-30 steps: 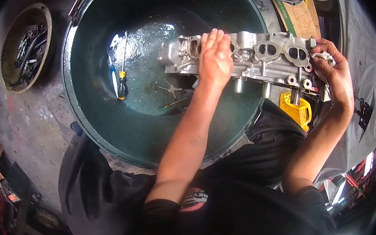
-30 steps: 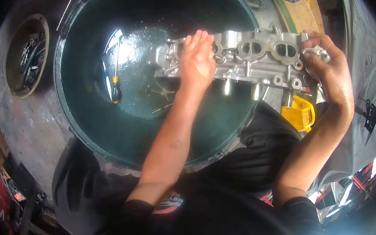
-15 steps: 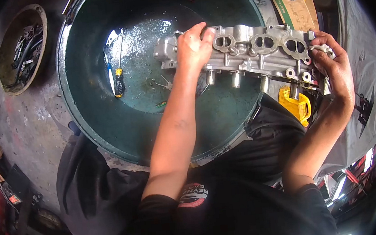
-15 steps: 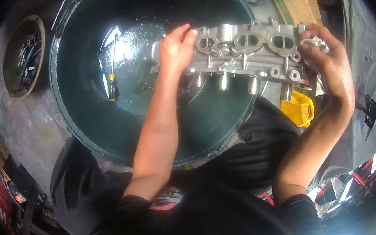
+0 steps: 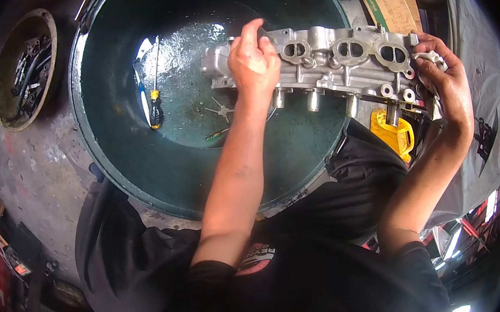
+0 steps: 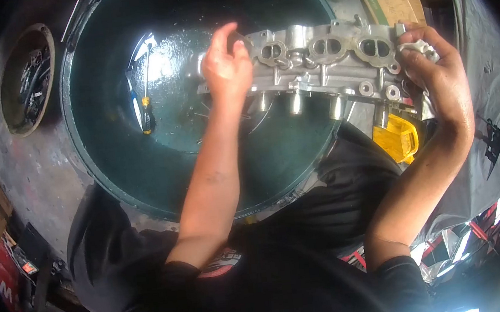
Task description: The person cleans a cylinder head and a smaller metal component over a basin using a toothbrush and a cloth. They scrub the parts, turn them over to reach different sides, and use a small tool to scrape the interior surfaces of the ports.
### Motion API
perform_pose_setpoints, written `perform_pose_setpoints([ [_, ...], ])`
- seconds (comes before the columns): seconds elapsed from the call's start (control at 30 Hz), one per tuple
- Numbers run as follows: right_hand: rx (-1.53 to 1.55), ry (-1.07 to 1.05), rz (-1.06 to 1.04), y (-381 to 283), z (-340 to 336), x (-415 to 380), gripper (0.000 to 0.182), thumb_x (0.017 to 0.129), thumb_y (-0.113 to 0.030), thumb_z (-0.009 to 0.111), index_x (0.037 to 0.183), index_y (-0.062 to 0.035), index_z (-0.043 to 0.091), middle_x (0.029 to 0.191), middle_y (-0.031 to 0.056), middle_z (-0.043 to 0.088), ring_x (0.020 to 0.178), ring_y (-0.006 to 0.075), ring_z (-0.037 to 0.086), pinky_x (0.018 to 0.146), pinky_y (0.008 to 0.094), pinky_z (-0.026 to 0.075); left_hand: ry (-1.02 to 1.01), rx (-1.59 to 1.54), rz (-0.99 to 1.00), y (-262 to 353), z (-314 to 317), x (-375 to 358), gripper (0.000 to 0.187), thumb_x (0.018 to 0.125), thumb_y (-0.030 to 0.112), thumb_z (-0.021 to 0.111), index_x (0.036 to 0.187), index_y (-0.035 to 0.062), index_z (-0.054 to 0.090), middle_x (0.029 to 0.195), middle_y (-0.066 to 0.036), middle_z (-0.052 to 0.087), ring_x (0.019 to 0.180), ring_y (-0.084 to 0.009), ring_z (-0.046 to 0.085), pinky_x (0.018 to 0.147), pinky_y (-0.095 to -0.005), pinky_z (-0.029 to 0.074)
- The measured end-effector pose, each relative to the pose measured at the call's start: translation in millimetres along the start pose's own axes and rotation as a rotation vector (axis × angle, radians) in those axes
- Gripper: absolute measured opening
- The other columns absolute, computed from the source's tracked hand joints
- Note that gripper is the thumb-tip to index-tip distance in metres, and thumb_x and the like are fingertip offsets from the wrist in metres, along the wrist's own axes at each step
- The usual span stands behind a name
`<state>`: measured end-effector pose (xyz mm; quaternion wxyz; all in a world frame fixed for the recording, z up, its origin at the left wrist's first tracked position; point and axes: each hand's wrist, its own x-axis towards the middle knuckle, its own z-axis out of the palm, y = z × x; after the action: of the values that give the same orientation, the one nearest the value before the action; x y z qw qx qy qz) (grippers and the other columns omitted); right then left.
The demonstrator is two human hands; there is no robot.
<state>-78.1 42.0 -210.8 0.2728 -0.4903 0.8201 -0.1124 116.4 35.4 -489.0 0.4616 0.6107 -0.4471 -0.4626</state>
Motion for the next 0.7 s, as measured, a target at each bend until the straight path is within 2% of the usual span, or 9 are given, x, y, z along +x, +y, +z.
perform_pose_setpoints([
  [0.1, 0.005, 0.006, -0.021, 2.1, -0.9, 2.7, 0.018, 0.082, -0.008, 0.062, 0.099, -0.0038, 0.063, 0.123, 0.0039, 0.06, 0.076, 0.0087, 0.053, 0.069, 0.0227, 0.043, -0.51, -0.242, -0.212, 16.5, -16.3, 15.9, 0.017, 0.081, 0.002, 0.062, 0.094, 0.0052, 0.073, 0.091, -0.005, 0.07, 0.077, -0.0156, 0.063, 0.065, -0.0306, 0.053],
  [0.13, 0.008, 0.0, -0.007, -0.8, -0.4, 1.5, 0.018, 0.082, -0.008, 0.062, 0.099, -0.0036, 0.063, 0.123, 0.0037, 0.06, 0.076, 0.0088, 0.053, 0.069, 0.0225, 0.043, -0.64, -0.333, -0.386, 32.1, -21.1, 17.6, 0.014, 0.083, 0.006, 0.064, 0.092, 0.0052, 0.074, 0.093, -0.003, 0.071, 0.079, -0.0133, 0.062, 0.064, -0.0295, 0.052],
  [0.23, -0.041, -0.004, 0.0, -4.2, -1.5, 0.6, 0.018, 0.082, -0.008, 0.062, 0.1, -0.0035, 0.063, 0.122, 0.0029, 0.061, 0.076, 0.0089, 0.054, 0.069, 0.0224, 0.043, -0.591, -0.368, -0.518, 43.3, -18.7, 13.3, 0.013, 0.085, 0.011, 0.066, 0.092, 0.0061, 0.075, 0.091, -0.003, 0.071, 0.079, -0.0131, 0.063, 0.062, -0.0293, 0.052],
  [0.37, -0.015, -0.004, 0.009, -3.3, -0.7, 0.8, 0.019, 0.082, -0.008, 0.062, 0.1, -0.0038, 0.063, 0.121, 0.0022, 0.062, 0.076, 0.0089, 0.054, 0.069, 0.0227, 0.044, -0.562, -0.345, -0.592, 60.1, -11.7, 14.5, 0.014, 0.083, 0.012, 0.071, 0.089, -0.0002, 0.073, 0.086, -0.009, 0.071, 0.074, -0.0141, 0.063, 0.061, -0.0291, 0.052],
  [0.4, -0.007, -0.001, -0.002, -1.3, -0.5, 1.4, 0.019, 0.082, -0.008, 0.063, 0.1, -0.0038, 0.063, 0.121, 0.0024, 0.062, 0.075, 0.0089, 0.054, 0.069, 0.0227, 0.043, -0.565, -0.343, -0.595, 62.0, -9.7, 15.0, 0.013, 0.081, 0.01, 0.073, 0.086, -0.0019, 0.072, 0.084, -0.01, 0.071, 0.072, -0.0151, 0.063, 0.061, -0.0289, 0.051],
  [0.5, -0.002, 0.002, -0.027, 3.5, -2.3, 3.9, 0.019, 0.082, -0.009, 0.063, 0.1, -0.0039, 0.063, 0.122, 0.003, 0.061, 0.075, 0.0089, 0.054, 0.069, 0.0225, 0.043, -0.452, -0.345, -0.406, 40.7, 9.5, 10.6, 0.01, 0.074, 0.005, 0.071, 0.08, -0.0034, 0.073, 0.072, -0.012, 0.07, 0.067, -0.0188, 0.067, 0.065, -0.0324, 0.053],
  [0.6, -0.014, 0.001, -0.024, 2.9, -0.8, 3.0, 0.02, 0.081, -0.009, 0.062, 0.101, -0.0037, 0.063, 0.124, 0.0037, 0.06, 0.074, 0.0089, 0.053, 0.068, 0.0225, 0.043, -0.409, -0.433, -0.451, 36.3, 12.4, 7.9, 0.008, 0.071, 0.005, 0.072, 0.075, -0.0023, 0.073, 0.074, -0.013, 0.071, 0.07, -0.0212, 0.068, 0.07, -0.0331, 0.053],
  [0.7, -0.01, 0.0, -0.015, -0.5, 0.0, 2.2, 0.02, 0.081, -0.009, 0.061, 0.1, -0.0034, 0.062, 0.124, 0.0044, 0.06, 0.074, 0.0093, 0.053, 0.069, 0.0229, 0.044, -0.455, -0.42, -0.432, 35.3, 9.4, 8.4, 0.009, 0.07, 0.008, 0.073, 0.073, -0.0007, 0.072, 0.073, -0.014, 0.071, 0.07, -0.0221, 0.069, 0.069, -0.0328, 0.053],
])
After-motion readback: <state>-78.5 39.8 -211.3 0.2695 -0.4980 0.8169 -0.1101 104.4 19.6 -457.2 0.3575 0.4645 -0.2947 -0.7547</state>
